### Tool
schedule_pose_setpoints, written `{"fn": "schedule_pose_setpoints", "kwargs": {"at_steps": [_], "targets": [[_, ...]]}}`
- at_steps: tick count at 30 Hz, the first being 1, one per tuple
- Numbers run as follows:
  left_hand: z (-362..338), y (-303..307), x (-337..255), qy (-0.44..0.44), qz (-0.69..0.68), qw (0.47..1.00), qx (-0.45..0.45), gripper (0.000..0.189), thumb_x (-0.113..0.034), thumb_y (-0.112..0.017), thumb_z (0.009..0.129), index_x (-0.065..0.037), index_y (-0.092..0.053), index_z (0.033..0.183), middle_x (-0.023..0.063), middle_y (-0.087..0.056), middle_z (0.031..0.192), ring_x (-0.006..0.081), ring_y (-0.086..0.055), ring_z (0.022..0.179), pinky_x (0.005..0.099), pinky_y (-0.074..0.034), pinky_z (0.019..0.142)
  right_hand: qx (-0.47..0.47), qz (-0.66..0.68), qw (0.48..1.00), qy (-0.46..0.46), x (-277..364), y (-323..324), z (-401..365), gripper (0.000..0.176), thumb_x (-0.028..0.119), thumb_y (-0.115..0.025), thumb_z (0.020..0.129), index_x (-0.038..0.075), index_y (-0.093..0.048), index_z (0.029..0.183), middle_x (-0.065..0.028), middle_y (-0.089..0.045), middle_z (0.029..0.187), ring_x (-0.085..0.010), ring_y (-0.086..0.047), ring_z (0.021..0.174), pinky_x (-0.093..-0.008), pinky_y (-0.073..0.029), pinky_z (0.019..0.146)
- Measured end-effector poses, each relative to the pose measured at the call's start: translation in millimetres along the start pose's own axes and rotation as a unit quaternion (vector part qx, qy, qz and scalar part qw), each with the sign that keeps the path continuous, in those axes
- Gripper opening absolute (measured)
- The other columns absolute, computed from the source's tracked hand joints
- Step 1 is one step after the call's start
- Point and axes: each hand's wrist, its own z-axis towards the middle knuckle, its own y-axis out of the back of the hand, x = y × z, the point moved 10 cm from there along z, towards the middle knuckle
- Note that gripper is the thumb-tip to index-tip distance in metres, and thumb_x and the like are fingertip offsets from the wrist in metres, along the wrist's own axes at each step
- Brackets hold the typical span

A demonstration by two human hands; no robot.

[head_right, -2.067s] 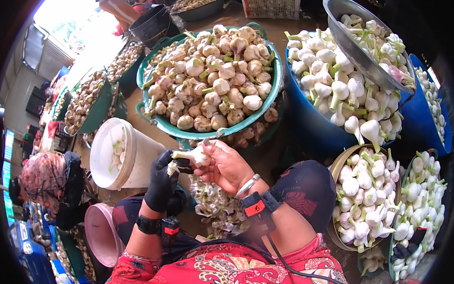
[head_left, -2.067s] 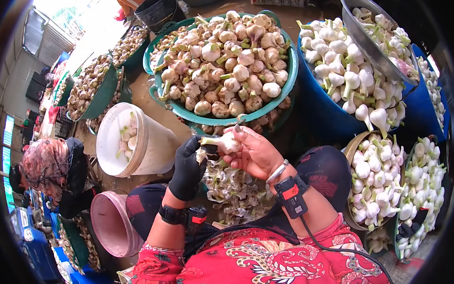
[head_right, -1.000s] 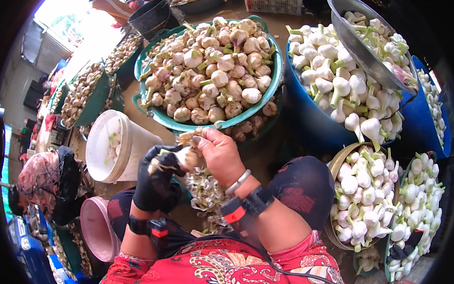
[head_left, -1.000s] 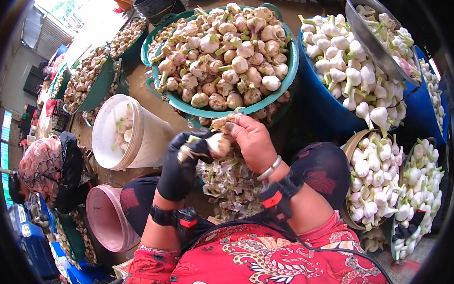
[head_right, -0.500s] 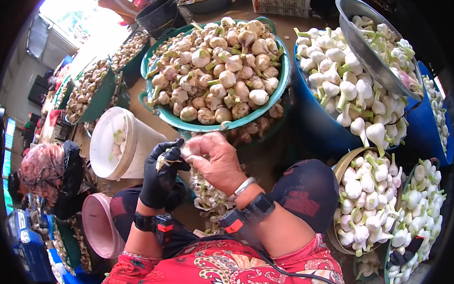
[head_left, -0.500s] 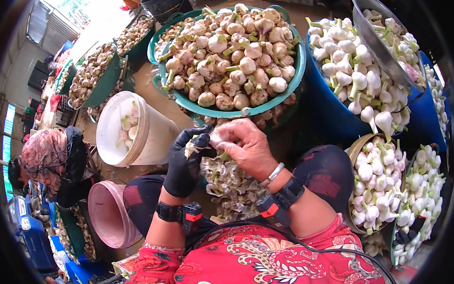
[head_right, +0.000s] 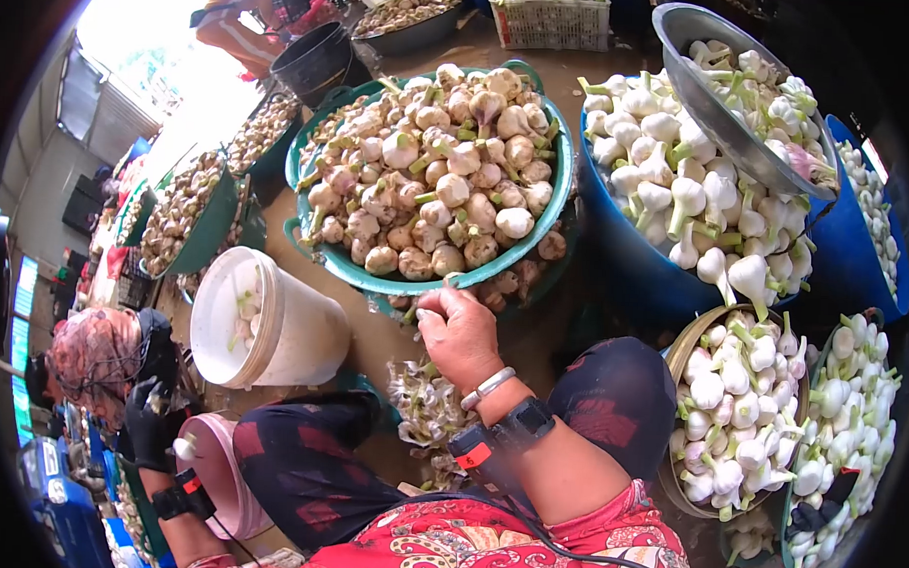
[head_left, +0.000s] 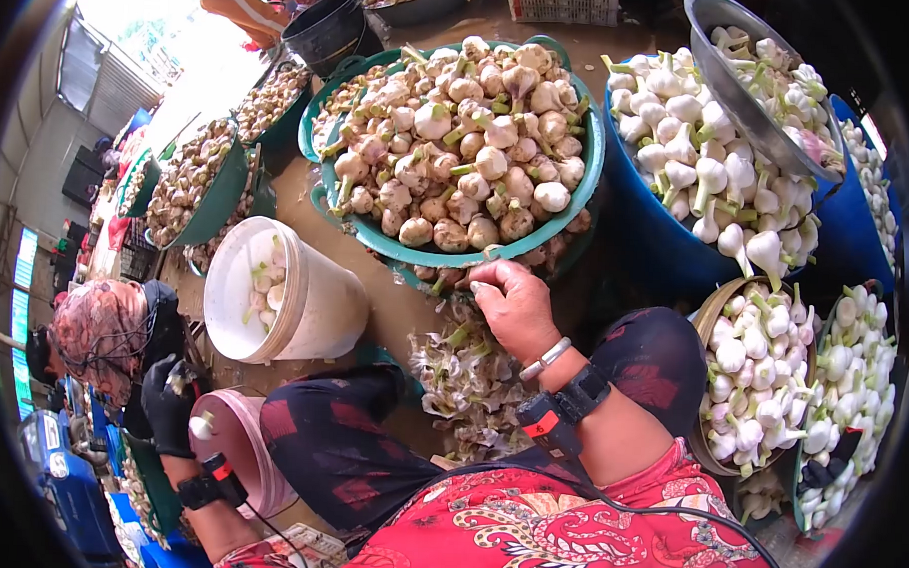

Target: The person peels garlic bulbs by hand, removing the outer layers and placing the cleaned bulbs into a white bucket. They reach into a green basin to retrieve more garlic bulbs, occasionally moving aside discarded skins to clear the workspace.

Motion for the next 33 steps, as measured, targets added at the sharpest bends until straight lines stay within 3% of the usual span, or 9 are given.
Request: {"fn": "schedule_pose_setpoints", "kwargs": {"at_steps": [1, 8, 11, 14, 18, 22, 25, 30, 33], "targets": [[9.0, -19.7, -64.6, -0.010, -0.089, 0.995, 0.035, 0.019, -0.012, -0.062, 0.083, 0.000, -0.065, 0.099, 0.0104, -0.065, 0.092, 0.0197, -0.062, 0.087, 0.0315, -0.048, 0.079, 0.107, 0.048, 0.971, -0.207, -15.7, -11.0, -7.1, 0.013, 0.011, -0.061, 0.086, -0.001, -0.064, 0.081, -0.0006, -0.061, 0.070, -0.0063, -0.056, 0.063, -0.0250, -0.048, 0.060], [38.2, -231.1, -372.0, -0.265, -0.233, 0.911, 0.214, 0.028, -0.009, -0.067, 0.080, -0.002, -0.065, 0.107, 0.0145, -0.065, 0.095, 0.0258, -0.063, 0.087, 0.0336, -0.048, 0.080, 0.003, 0.105, 0.980, -0.167, -25.9, 3.3, -4.7, 0.017, 0.005, -0.060, 0.079, 0.000, -0.065, 0.095, -0.0087, -0.066, 0.081, -0.0129, -0.063, 0.073, -0.0277, -0.051, 0.068], [61.7, -300.4, -438.1, -0.355, -0.224, 0.895, 0.151, 0.050, -0.016, -0.070, 0.079, -0.003, -0.054, 0.124, 0.0213, -0.059, 0.117, 0.0337, -0.058, 0.107, 0.0382, -0.045, 0.092, 0.005, 0.138, 0.969, -0.207, -24.9, 10.7, 0.6, 0.017, 0.004, -0.060, 0.079, 0.000, -0.064, 0.095, -0.0094, -0.067, 0.087, -0.0147, -0.064, 0.079, -0.0284, -0.051, 0.074], [77.8, -367.6, -449.1, -0.223, -0.265, 0.889, 0.298, 0.056, -0.018, -0.073, 0.076, 0.000, -0.051, 0.124, 0.0211, -0.060, 0.112, 0.0333, -0.057, 0.106, 0.0384, -0.044, 0.091, -0.012, 0.173, 0.962, -0.212, -26.2, 18.9, 10.2, 0.017, 0.004, -0.060, 0.080, 0.000, -0.064, 0.096, -0.0067, -0.067, 0.085, -0.0116, -0.063, 0.078, -0.0268, -0.051, 0.072], [85.8, -391.4, -420.8, -0.245, -0.309, 0.879, 0.269, 0.037, -0.016, -0.073, 0.074, -0.001, -0.062, 0.106, 0.0177, -0.064, 0.099, 0.0310, -0.062, 0.092, 0.0369, -0.048, 0.082, -0.013, 0.247, 0.930, -0.272, -37.1, 16.1, 11.6, 0.021, 0.003, -0.063, 0.080, 0.001, -0.062, 0.102, -0.0042, -0.064, 0.086, -0.0082, -0.058, 0.072, -0.0235, -0.050, 0.068], [43.4, -278.3, -425.9, -0.324, -0.271, 0.887, 0.186, 0.029, 0.003, -0.056, 0.068, -0.004, -0.066, 0.094, 0.0145, -0.066, 0.090, 0.0322, -0.061, 0.090, 0.0383, -0.049, 0.080, -0.054, 0.188, 0.957, -0.217, -28.0, 28.0, 18.0, 0.064, 0.006, -0.070, 0.072, 0.006, -0.045, 0.131, -0.0117, -0.054, 0.114, -0.0146, -0.057, 0.091, -0.0293, -0.050, 0.078], [-6.2, -232.8, -412.9, -0.322, -0.336, 0.850, 0.246, 0.032, 0.004, -0.055, 0.066, -0.005, -0.067, 0.095, 0.0140, -0.065, 0.090, 0.0306, -0.061, 0.086, 0.0356, -0.049, 0.079, 0.069, 0.179, 0.965, -0.179, -15.6, 6.3, 16.7, 0.068, -0.001, -0.068, 0.074, 0.008, -0.041, 0.136, -0.0043, -0.056, 0.107, -0.0104, -0.055, 0.092, -0.0253, -0.048, 0.082], [-55.8, -251.1, -336.1, 0.153, -0.714, 0.573, 0.372, 0.038, -0.007, -0.066, 0.083, 0.001, -0.056, 0.118, 0.0111, -0.064, 0.107, 0.0185, -0.062, 0.094, 0.0309, -0.051, 0.085, 0.160, 0.150, 0.969, -0.116, 8.9, -13.7, 2.1, 0.054, 0.000, -0.073, 0.068, 0.006, -0.057, 0.120, -0.0039, -0.060, 0.099, -0.0142, -0.057, 0.097, -0.0255, -0.048, 0.084], [-66.8, -242.0, -334.9, 0.110, -0.693, 0.634, 0.326, 0.031, -0.012, -0.061, 0.089, 0.000, -0.056, 0.117, 0.0096, -0.062, 0.111, 0.0166, -0.061, 0.095, 0.0302, -0.052, 0.083, 0.124, 0.057, 0.991, 0.005, 35.2, -7.0, -1.4, 0.053, 0.004, -0.077, 0.064, 0.005, -0.061, 0.115, -0.0092, -0.060, 0.107, -0.0219, -0.058, 0.105, -0.0304, -0.046, 0.091]]}}
